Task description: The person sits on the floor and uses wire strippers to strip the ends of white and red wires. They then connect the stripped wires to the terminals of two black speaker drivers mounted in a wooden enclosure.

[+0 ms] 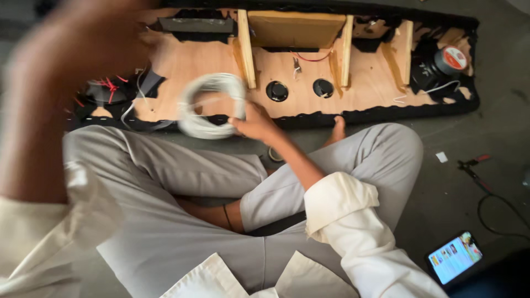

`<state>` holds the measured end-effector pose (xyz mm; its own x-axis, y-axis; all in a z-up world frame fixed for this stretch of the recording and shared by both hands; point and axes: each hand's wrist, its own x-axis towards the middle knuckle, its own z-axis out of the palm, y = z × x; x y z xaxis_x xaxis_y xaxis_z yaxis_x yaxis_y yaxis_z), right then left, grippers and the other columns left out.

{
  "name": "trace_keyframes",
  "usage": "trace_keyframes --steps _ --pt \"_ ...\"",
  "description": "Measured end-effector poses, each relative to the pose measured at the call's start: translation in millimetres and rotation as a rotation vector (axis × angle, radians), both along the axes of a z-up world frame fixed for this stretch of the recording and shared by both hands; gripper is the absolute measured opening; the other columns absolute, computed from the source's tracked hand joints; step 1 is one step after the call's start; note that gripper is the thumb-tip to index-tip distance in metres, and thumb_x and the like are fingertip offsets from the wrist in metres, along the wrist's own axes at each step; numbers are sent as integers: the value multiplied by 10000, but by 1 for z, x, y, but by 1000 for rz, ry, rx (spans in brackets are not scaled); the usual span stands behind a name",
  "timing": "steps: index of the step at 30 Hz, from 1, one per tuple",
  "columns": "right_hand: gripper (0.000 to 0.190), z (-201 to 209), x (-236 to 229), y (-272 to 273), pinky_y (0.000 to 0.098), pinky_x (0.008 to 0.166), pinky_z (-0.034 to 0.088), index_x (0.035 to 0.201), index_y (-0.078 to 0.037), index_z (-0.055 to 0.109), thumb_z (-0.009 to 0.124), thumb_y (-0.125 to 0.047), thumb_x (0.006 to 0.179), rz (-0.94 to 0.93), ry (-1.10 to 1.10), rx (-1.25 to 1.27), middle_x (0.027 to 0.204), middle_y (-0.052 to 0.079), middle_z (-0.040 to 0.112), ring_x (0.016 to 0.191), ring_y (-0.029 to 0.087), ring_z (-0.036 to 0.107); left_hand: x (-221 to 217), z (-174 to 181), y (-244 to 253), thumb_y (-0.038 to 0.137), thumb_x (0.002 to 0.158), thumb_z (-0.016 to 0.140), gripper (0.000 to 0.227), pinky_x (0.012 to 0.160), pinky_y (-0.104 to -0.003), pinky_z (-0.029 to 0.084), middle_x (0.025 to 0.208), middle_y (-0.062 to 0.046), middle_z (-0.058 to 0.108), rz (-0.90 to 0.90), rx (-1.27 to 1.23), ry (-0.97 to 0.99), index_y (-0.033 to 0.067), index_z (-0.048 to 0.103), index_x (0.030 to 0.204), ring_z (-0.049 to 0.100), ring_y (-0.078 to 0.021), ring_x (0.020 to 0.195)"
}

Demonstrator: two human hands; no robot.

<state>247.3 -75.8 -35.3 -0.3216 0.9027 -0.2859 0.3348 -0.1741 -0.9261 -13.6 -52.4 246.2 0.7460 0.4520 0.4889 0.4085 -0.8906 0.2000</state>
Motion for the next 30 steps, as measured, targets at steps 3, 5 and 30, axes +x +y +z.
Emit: trace_keyframes --steps 3,5,30 --pt "497 15 23 18 350 641 646 1351 -70 540 669 -175 883 -20 -39 53 1137 160 676 887 248 699 36 -32 11 37 831 759 645 1022 -422 442 1363 -252 567 -212 -194 -125 -78 476 1399 557 -374 1257" --pt "400 27 51 22 361 590 655 1267 -9 595 628 -138 890 -78 -206 142 1064 179 698 816 269 727 73 -74 23 -33 1011 641 267 1092 -364 505 1284 -153 662 -343 -413 -397 -7 567 1267 644 -249 1301" --pt "209 78 435 -147 544 791 521 1010 -73 676 652 -278 981 -1119 -1242 315 963 200 726 921 441 681 149 -334 -32 270 894 631 219 859 -513 600 955 -227 739 178 -623 681 112 783 904 732 -424 936"
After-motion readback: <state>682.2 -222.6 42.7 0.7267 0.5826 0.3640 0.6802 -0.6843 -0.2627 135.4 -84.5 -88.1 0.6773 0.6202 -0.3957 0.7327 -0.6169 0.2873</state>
